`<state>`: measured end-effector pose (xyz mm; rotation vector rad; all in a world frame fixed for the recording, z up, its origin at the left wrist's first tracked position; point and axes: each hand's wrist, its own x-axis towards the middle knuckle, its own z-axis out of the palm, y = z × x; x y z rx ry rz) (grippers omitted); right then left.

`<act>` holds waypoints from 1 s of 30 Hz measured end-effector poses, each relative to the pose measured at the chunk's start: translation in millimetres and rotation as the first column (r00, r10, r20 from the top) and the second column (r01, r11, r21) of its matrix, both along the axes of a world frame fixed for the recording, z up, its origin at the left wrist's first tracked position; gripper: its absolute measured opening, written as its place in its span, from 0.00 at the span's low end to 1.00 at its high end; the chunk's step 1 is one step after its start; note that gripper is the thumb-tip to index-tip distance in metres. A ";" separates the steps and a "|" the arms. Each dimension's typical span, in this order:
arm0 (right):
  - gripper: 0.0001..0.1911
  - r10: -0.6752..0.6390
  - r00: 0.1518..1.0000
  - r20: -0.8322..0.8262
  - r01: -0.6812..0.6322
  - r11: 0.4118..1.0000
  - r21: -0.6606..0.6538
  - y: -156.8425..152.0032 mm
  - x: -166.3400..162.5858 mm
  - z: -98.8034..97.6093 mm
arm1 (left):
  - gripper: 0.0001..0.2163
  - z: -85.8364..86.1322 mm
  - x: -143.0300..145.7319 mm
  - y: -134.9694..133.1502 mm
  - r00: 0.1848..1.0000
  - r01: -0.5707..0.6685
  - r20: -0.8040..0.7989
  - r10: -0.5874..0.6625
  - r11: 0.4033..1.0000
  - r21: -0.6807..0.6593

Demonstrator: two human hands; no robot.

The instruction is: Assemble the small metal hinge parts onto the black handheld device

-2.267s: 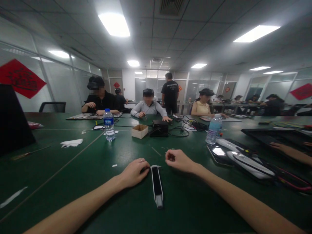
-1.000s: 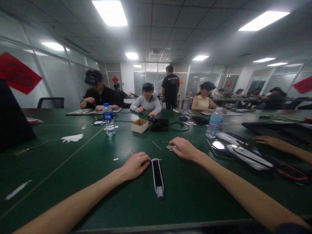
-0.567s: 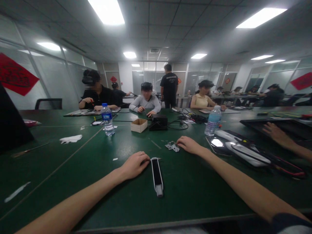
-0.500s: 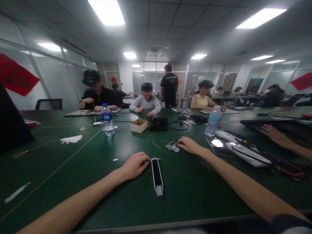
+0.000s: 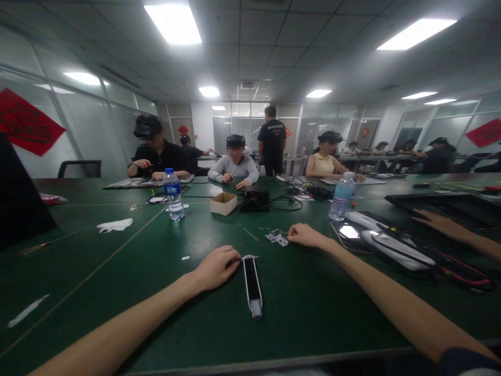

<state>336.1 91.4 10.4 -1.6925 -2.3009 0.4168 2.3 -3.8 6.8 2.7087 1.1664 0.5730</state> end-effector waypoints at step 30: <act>0.07 0.427 0.858 -0.284 -0.402 0.904 0.146 -73.3 -81.5 7.7 | 0.07 -1.5 -0.8 -1.0 1.000 -0.008 -0.010 0.008 1.000 0.017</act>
